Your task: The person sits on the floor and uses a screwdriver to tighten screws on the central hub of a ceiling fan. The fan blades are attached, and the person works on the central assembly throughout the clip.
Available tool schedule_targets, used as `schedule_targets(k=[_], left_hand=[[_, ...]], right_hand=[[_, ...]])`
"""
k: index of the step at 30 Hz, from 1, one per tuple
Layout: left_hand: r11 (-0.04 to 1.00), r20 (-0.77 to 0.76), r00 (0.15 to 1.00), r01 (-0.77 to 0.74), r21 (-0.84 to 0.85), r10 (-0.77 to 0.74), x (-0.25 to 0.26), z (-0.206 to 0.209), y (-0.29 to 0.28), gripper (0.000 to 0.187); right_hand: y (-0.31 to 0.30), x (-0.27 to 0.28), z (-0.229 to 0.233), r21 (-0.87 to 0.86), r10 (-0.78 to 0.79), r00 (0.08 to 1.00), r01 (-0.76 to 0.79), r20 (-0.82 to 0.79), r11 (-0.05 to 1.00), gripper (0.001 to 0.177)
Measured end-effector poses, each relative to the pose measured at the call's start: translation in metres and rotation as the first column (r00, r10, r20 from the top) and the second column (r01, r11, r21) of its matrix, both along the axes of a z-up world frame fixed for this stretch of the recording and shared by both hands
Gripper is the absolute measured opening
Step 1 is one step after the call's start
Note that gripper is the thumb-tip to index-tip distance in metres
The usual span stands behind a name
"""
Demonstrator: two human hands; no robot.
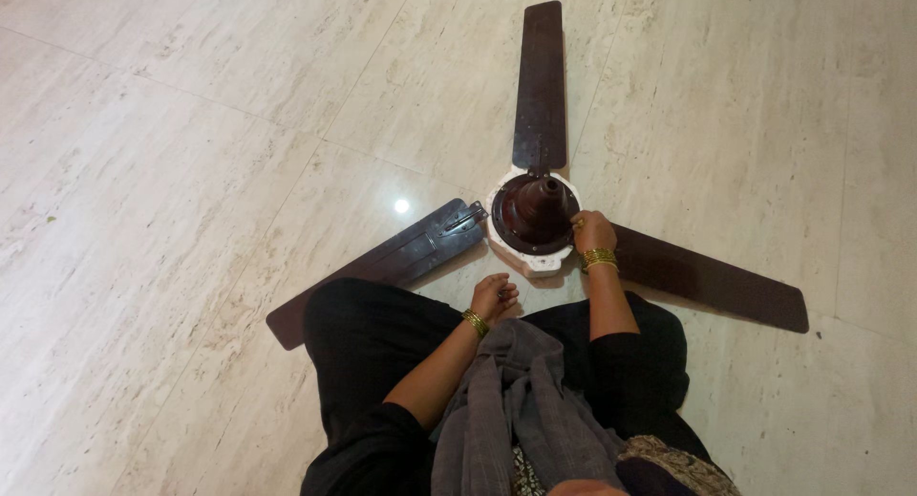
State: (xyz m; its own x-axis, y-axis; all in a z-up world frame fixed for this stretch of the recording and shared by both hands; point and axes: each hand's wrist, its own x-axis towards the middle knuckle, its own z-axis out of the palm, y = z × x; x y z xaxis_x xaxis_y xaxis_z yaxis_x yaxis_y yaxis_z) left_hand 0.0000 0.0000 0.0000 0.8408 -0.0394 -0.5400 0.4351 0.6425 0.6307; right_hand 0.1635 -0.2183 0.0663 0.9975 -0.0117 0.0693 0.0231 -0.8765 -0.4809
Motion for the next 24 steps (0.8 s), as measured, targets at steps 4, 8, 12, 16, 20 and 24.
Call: schedule_targets(k=[4, 8, 12, 16, 20, 24], left_hand=[[1.000, -0.017, 1.000, 0.008, 0.010, -0.007, 0.001, -0.001, -0.001, 0.034], [1.000, -0.012, 1.000, -0.002, -0.004, 0.002, 0.001, -0.001, -0.001, 0.033], [1.000, -0.023, 1.000, -0.005, -0.012, 0.004, 0.002, -0.002, -0.001, 0.033], [0.991, -0.098, 0.994, -0.053, -0.119, 0.041, 0.003, -0.004, -0.001, 0.037], [0.940, -0.042, 0.996, -0.088, -0.330, 0.078, 0.004, -0.010, 0.001, 0.044], [0.975, -0.082, 0.995, -0.079, -0.208, 0.063, 0.000, -0.016, 0.003, 0.035]], right_hand=[[-0.002, -0.002, -0.002, -0.008, 0.018, 1.000, -0.018, 0.019, 1.000, 0.012], [0.000, -0.004, 0.009, -0.021, 0.023, 1.000, -0.023, 0.013, 1.000, 0.011], [0.009, -0.011, 0.030, -0.082, 0.115, 0.983, -0.128, -0.141, 0.988, 0.010], [0.035, -0.035, 0.043, 0.151, 0.602, 0.769, -0.583, -0.214, 0.798, 0.020], [0.076, -0.064, 0.037, 0.355, 0.791, 0.536, -0.707, -0.296, 0.612, 0.032], [0.070, -0.058, 0.036, 0.374, 0.710, 0.611, -0.604, -0.350, 0.704, 0.035]])
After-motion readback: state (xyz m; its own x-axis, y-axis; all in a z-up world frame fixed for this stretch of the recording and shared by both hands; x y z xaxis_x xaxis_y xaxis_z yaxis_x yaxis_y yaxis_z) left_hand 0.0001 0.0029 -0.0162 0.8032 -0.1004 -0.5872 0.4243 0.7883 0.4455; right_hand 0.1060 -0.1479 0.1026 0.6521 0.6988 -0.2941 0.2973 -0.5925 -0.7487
